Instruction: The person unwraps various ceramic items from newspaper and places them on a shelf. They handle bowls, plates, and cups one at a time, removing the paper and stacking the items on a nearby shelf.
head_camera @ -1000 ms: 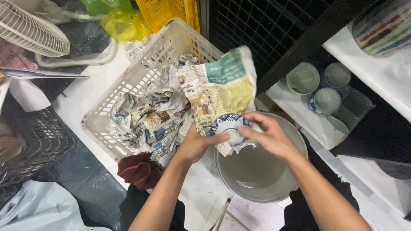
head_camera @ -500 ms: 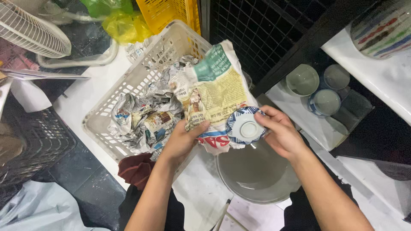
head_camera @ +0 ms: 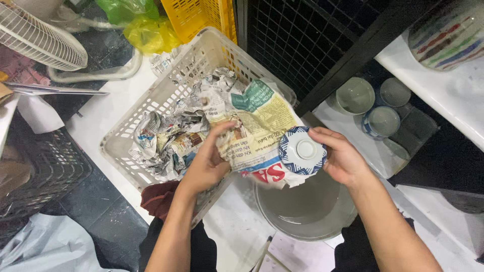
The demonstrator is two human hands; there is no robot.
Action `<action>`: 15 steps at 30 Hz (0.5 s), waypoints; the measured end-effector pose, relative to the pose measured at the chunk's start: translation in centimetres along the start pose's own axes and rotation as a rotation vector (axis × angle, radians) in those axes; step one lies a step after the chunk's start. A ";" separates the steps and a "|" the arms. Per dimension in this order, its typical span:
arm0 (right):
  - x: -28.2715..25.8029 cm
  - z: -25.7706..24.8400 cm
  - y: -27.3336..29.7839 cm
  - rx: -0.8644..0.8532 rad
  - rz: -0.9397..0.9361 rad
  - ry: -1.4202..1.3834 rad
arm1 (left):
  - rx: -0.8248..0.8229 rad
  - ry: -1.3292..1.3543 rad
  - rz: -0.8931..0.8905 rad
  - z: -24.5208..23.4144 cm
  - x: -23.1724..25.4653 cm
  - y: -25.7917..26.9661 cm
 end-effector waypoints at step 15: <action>-2.9 0.8 1.6 -0.111 0.043 -0.033 | 0.345 -0.340 -0.120 -1.0 -2.6 0.0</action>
Point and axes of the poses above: each hand's wrist, its own y-axis away from the middle knuckle, its own z-axis out of the palm, x = y × z, the point moved 1 cm from there along -y, towards the middle knuckle, and after that the axes turned 13 degrees about -y, right-handed, at the moved point
